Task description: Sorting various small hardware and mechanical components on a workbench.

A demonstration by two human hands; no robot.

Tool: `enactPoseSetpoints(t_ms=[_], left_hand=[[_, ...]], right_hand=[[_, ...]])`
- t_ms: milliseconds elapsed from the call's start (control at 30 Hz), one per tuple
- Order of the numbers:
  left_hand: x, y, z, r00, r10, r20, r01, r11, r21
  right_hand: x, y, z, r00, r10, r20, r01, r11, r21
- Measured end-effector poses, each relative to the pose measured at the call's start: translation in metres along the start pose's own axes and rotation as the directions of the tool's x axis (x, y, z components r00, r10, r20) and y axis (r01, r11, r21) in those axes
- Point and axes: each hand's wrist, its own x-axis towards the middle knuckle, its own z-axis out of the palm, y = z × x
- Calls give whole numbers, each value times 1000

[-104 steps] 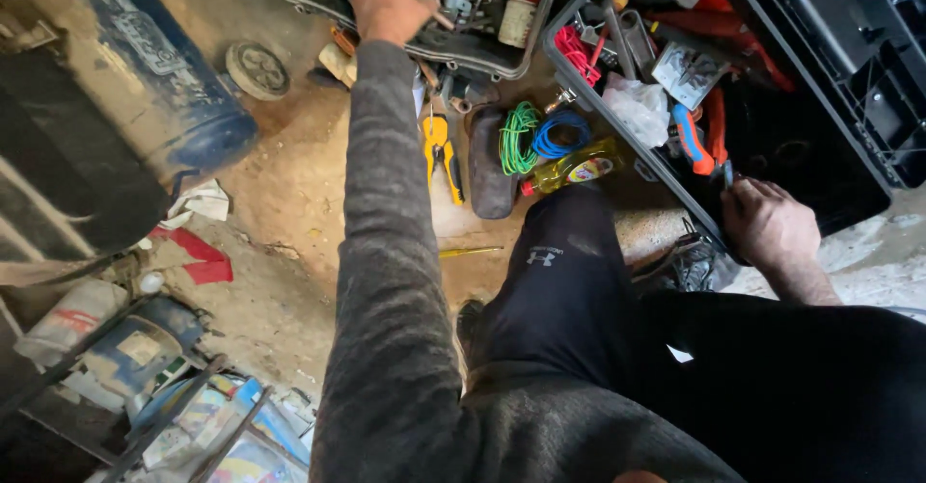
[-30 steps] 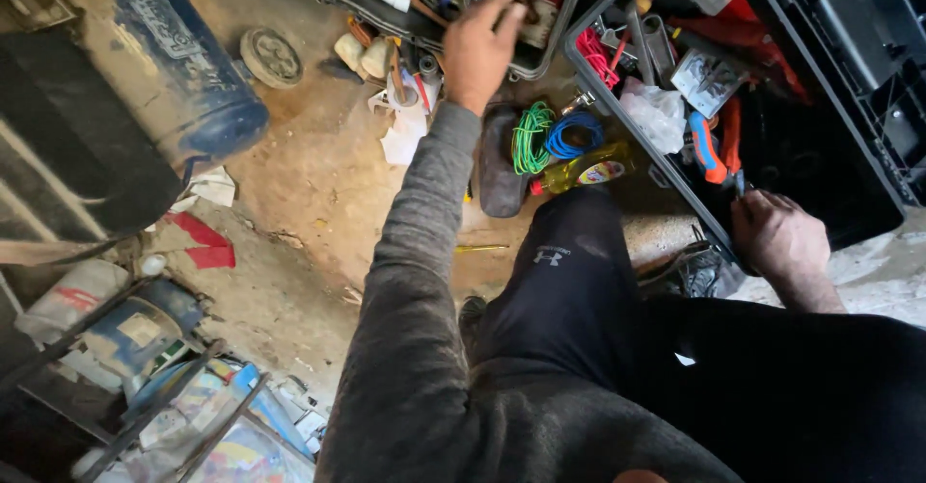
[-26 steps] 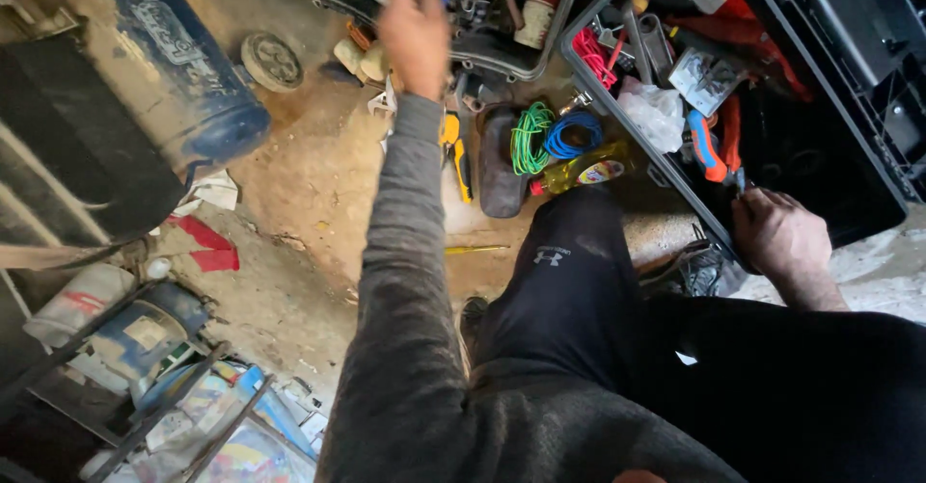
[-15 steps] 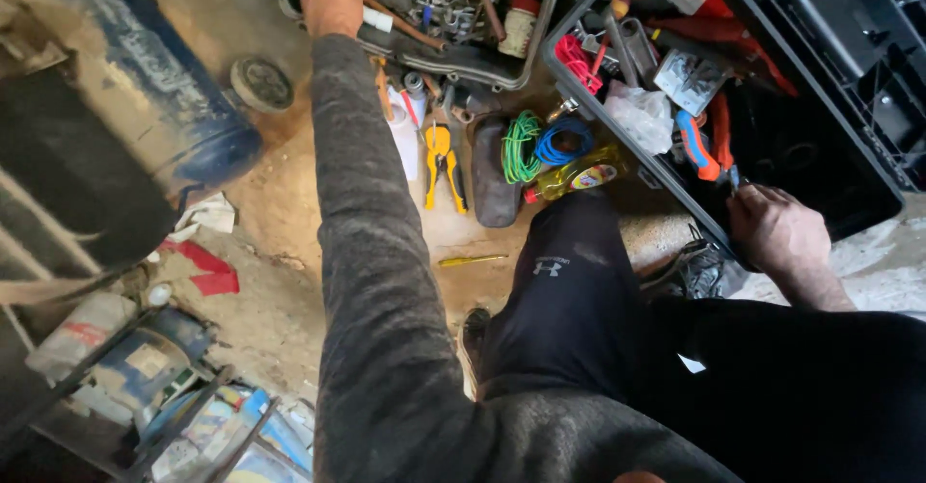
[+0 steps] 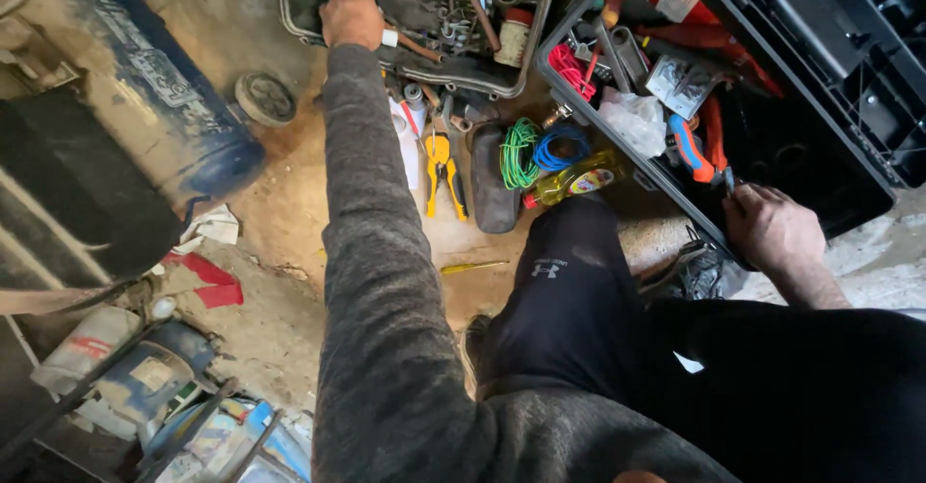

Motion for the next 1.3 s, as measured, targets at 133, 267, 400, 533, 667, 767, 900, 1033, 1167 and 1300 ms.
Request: enactPoseSetpoints(t_ms=[133,267,400,533,667,767,900,1033,1167,1300], left_hand=[[-29,25,-52,995,-77,-64,60,970,-234],[-95,62,-121,862,46,-505,-384,711,-590],[-159,94,-178,986,-111,123,102,-181,-978],[-190,113,-171,970,-23,242,196,-514,-835],[-210,152,-148,909,-279,309,281,-139,-950],[-230,224,-190,951,-308,17,57,121,-991],[-257,337,-209,966,139,217,258,-480,-838],[-261,395,-215,958,249,140,260,-553,-791],[-264,387,-220,969,221,112,161,-218,-962],[-274,400,-228,989,149,16,16,-2,-1000]], right_hand=[[-2,-1,-1,1000,-6,1,6,1000,1],[0,5,-4,998,-20,-57,23,998,62],[14,31,-3,1000,-11,-12,13,986,165],[39,45,-43,999,-33,38,33,999,6],[68,5,-129,980,-87,180,100,993,-63],[89,-29,-159,934,-275,227,176,909,379],[100,-110,-178,875,-309,372,-113,618,778],[101,-136,-168,865,-250,436,-353,315,881],[104,-112,-136,883,-324,341,-332,82,940],[102,-93,-122,912,-234,337,-375,-141,916]])
